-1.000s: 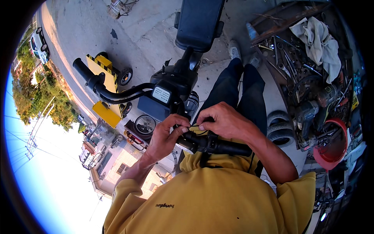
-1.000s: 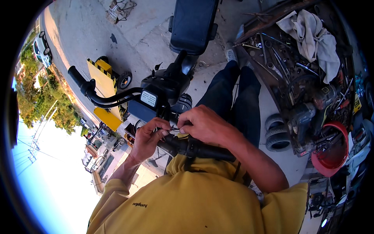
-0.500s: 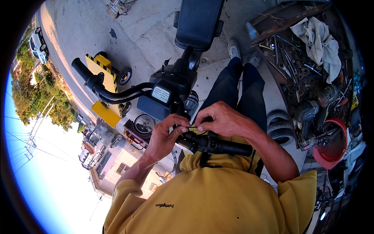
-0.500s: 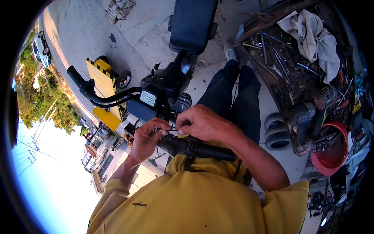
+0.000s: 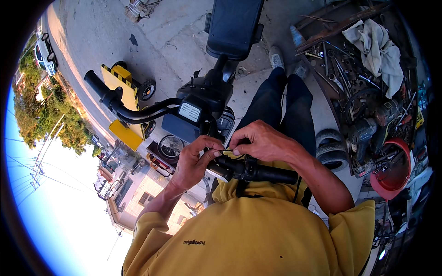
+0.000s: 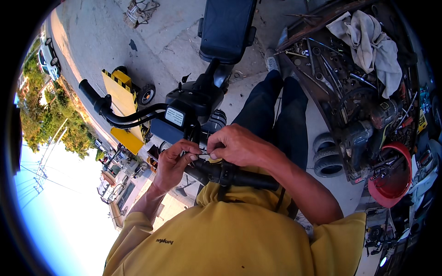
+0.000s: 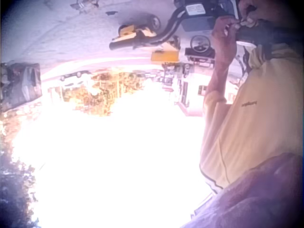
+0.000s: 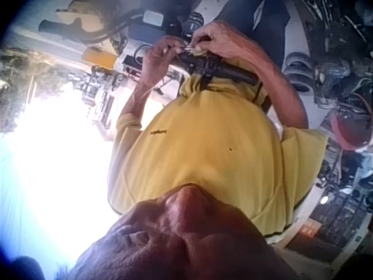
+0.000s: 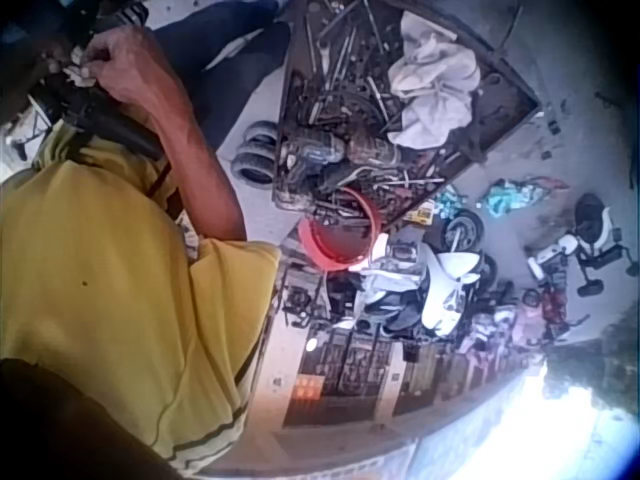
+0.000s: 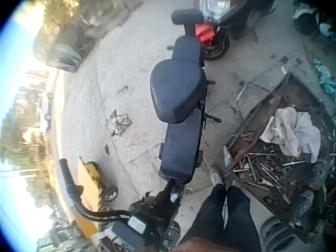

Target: The person works on the handlebar area of a black electric scooter, manipulating wires and a small black component with both hands. They then use a yellow-handled screwdriver to tighten a screw on the scooter's body near the seat.

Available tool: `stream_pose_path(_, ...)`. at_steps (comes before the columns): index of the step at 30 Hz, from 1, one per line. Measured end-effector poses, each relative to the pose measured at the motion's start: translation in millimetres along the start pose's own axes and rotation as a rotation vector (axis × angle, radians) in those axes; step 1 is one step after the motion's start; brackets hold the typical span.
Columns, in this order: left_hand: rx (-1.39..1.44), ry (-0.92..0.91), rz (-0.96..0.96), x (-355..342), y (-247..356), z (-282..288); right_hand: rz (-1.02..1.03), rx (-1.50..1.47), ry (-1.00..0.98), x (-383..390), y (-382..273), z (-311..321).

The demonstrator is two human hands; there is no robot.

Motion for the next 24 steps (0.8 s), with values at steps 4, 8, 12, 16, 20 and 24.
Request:
stream_pose_path(4, -0.020, -0.003, 0.009, 1, 3, 0, 0.031, 0.052, -0.005, 0, -1, 1)
stream_pose_path(8, 0.014, -0.012, -0.016, 2, 0, 1, 0.014, 0.026, -0.005, 0, -4, 0)
stream_pose_path(12, 0.088, -0.005, 0.001, 3, -4, 0, 0.031, 0.000, -0.028, -2, 1, -1)
stream_pose_path(16, 0.068, -0.038, -0.116, 1, -13, 2, 0.020, -0.018, -0.082, -6, 4, -1)
stream_pose_path(20, 0.018, -0.075, -0.150, 5, -6, 8, 0.071, -0.160, -0.054, -3, 10, -9)
stream_pose_path(24, -0.009, -0.099, -0.154, 13, -5, 19, 0.046, -0.199, -0.027, -4, 7, -25)
Point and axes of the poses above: each hand's wrist, its own x-axis away from the middle knuckle, its own z-axis out of the back of the hand, y = z × x, the point moved 3 cm from there along -x, towards the middle knuckle, and after that the axes turned 11 degrees about z, right-handed, at the moved point
